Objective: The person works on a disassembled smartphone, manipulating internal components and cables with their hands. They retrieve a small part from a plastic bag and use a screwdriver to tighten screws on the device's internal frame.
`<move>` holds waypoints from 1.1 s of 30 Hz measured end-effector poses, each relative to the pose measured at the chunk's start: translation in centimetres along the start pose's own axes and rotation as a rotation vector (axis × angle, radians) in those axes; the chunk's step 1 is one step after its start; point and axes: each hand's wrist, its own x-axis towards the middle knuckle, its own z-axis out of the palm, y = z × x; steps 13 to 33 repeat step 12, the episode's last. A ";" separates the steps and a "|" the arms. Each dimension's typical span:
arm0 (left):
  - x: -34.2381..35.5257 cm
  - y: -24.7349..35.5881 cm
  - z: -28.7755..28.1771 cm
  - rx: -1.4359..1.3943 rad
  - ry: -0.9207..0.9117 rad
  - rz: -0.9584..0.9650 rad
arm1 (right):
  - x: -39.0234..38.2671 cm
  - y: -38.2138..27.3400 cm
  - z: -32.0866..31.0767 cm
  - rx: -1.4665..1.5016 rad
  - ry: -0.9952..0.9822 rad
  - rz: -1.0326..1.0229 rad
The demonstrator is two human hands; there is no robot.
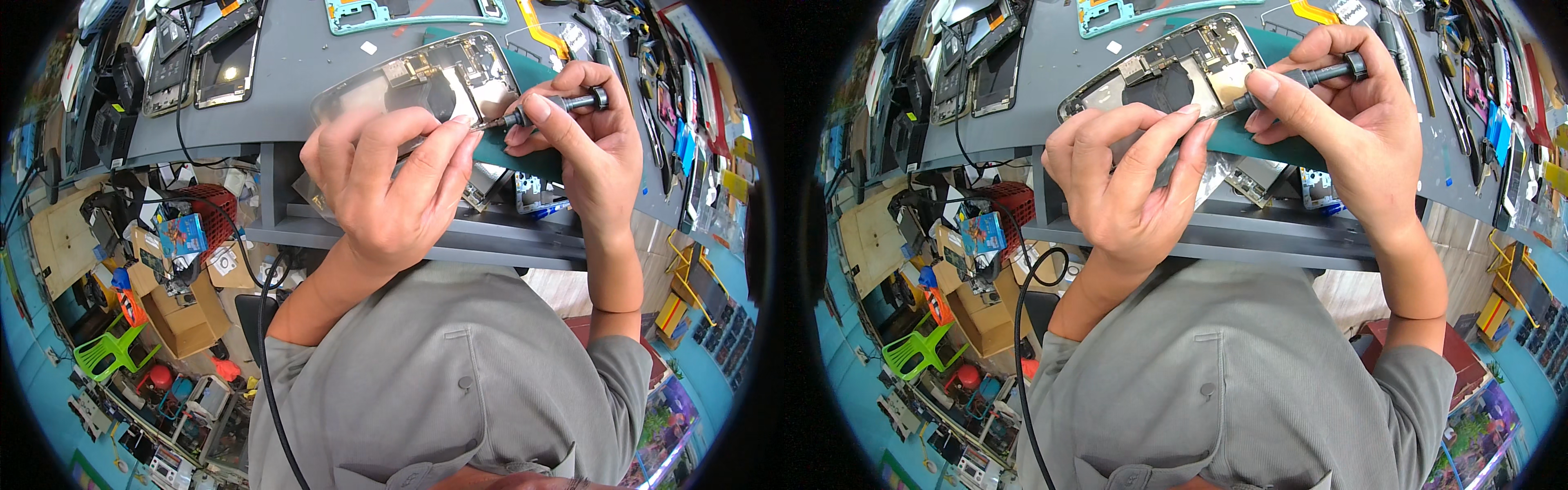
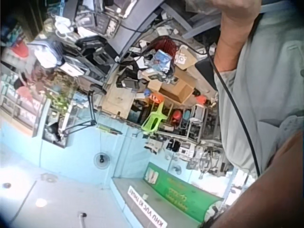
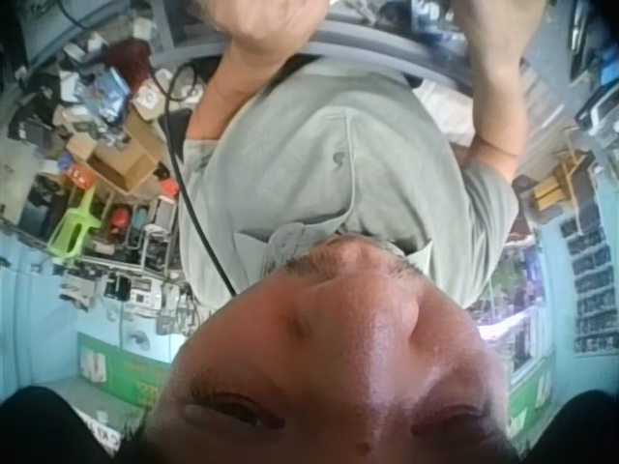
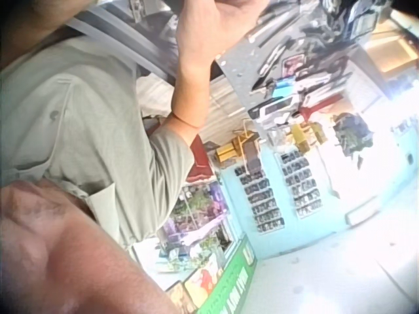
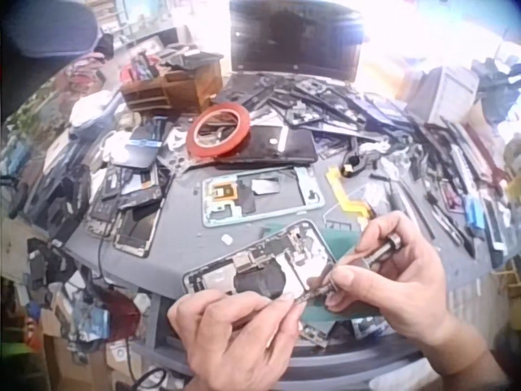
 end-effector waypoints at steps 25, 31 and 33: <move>-0.1 0.0 -0.2 -0.030 -0.019 -0.008 | -0.1 0.3 0.0 -0.041 -0.019 -0.045; -0.1 0.0 -0.2 -0.030 -0.019 -0.008 | -0.1 0.3 0.0 -0.041 -0.019 -0.045; -0.1 0.0 -0.2 -0.030 -0.019 -0.008 | -0.1 0.3 0.0 -0.041 -0.019 -0.045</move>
